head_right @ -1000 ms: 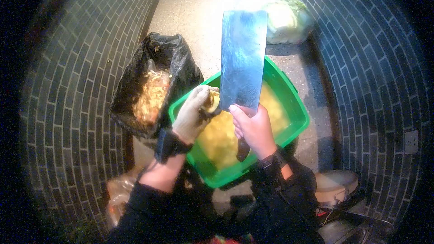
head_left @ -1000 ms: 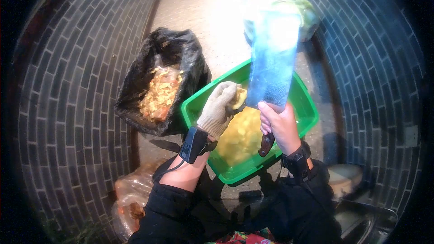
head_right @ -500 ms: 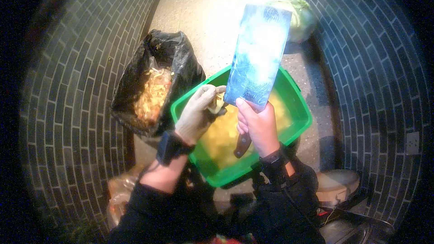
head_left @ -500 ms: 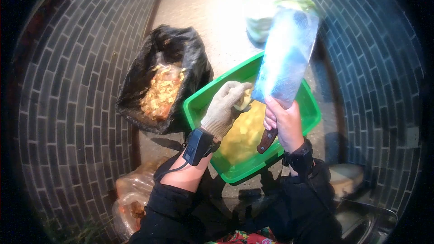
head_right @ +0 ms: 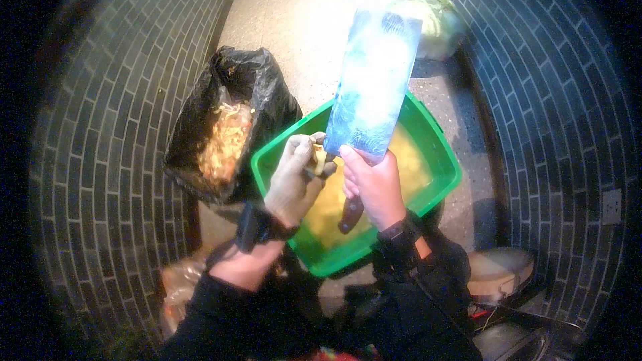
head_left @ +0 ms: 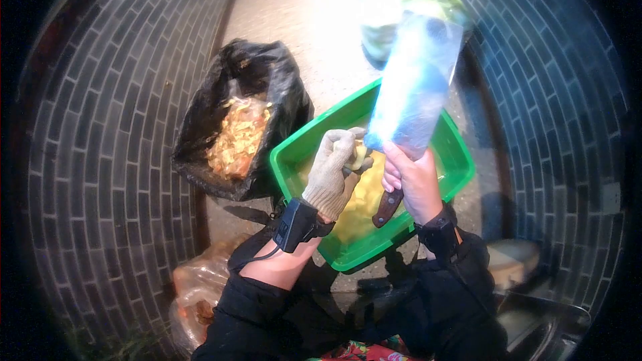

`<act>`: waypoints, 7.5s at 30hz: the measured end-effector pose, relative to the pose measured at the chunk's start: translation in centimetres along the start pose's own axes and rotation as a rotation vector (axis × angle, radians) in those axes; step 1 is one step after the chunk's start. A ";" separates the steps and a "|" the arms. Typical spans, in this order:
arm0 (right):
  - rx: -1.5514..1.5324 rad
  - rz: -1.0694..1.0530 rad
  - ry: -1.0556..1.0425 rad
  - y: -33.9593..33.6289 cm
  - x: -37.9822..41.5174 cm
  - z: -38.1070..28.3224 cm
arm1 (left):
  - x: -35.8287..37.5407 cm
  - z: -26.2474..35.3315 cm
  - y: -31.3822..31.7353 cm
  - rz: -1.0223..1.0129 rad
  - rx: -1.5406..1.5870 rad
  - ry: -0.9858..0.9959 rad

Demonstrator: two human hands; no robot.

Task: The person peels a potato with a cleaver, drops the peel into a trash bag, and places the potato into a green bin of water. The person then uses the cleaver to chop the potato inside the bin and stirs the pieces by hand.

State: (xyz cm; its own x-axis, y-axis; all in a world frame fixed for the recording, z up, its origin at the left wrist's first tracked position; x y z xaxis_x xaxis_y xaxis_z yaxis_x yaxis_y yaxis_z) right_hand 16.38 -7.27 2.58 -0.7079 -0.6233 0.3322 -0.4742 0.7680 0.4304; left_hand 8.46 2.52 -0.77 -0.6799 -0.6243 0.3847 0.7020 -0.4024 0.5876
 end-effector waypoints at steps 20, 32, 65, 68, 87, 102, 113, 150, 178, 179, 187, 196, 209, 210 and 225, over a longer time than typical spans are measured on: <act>-0.260 -0.050 0.206 1.4 0.6 3.2 | -1.2 1.1 -0.3 -0.065 -0.161 0.120; -0.326 -0.196 0.362 1.7 1.1 3.2 | -0.5 2.3 -0.1 -0.186 -0.505 -0.037; -0.065 -0.075 0.233 0.4 1.1 2.6 | -3.4 7.6 -6.1 0.191 0.052 0.098; 0.028 -0.074 0.153 0.5 0.9 2.2 | -2.2 7.0 -3.5 0.056 -0.283 0.105; 0.832 0.072 -0.562 0.2 1.2 -1.0 | -1.2 5.6 -0.4 -0.095 -0.648 0.411; 0.211 0.016 -0.094 0.2 2.0 1.1 | -1.1 3.5 -0.9 -0.190 0.030 -0.039; -0.252 -0.176 0.413 2.0 3.2 2.8 | -0.8 3.4 -1.6 0.098 -0.016 -0.057; -0.153 -0.270 0.566 2.2 4.0 4.8 | -2.3 2.0 -1.4 -0.013 -0.301 0.081; -0.114 -0.241 0.552 2.4 3.7 5.2 | -1.7 3.7 -0.6 -0.050 -0.207 0.110; -0.134 -0.257 0.562 2.5 3.7 5.4 | -1.8 3.3 -1.1 -0.050 -0.208 0.108; -0.132 -0.287 0.609 2.6 4.4 5.9 | -0.5 2.1 -1.0 0.026 -0.383 -0.115; -0.136 -0.239 0.526 2.5 3.8 4.3 | -0.8 2.7 -1.3 0.167 -0.184 -0.131; -0.054 -0.239 0.520 2.4 4.0 3.7 | -1.8 2.6 -2.1 0.091 -0.162 -0.122; -0.052 -0.231 0.508 2.3 3.9 3.6 | -1.5 2.7 -1.8 0.091 -0.162 -0.122; -0.027 -0.275 0.541 2.7 4.3 5.3 | -1.1 2.7 -1.4 0.009 -0.383 0.109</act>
State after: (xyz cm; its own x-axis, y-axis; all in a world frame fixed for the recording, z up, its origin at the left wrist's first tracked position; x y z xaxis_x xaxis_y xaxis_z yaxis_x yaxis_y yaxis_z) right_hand 9.29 -7.05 0.70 -0.1913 -0.7900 0.5825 -0.5833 0.5688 0.5798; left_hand 7.67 5.55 -0.10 -0.6616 -0.6878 0.2987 0.7498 -0.6048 0.2684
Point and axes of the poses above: each hand's wrist, its own x-axis away from the middle knuckle, its own y-axis out of the palm, z = x × y, the point moved 9 cm from there along -x, towards the middle knuckle, and after that the axes turned 9 degrees about z, right-handed, at the moved point
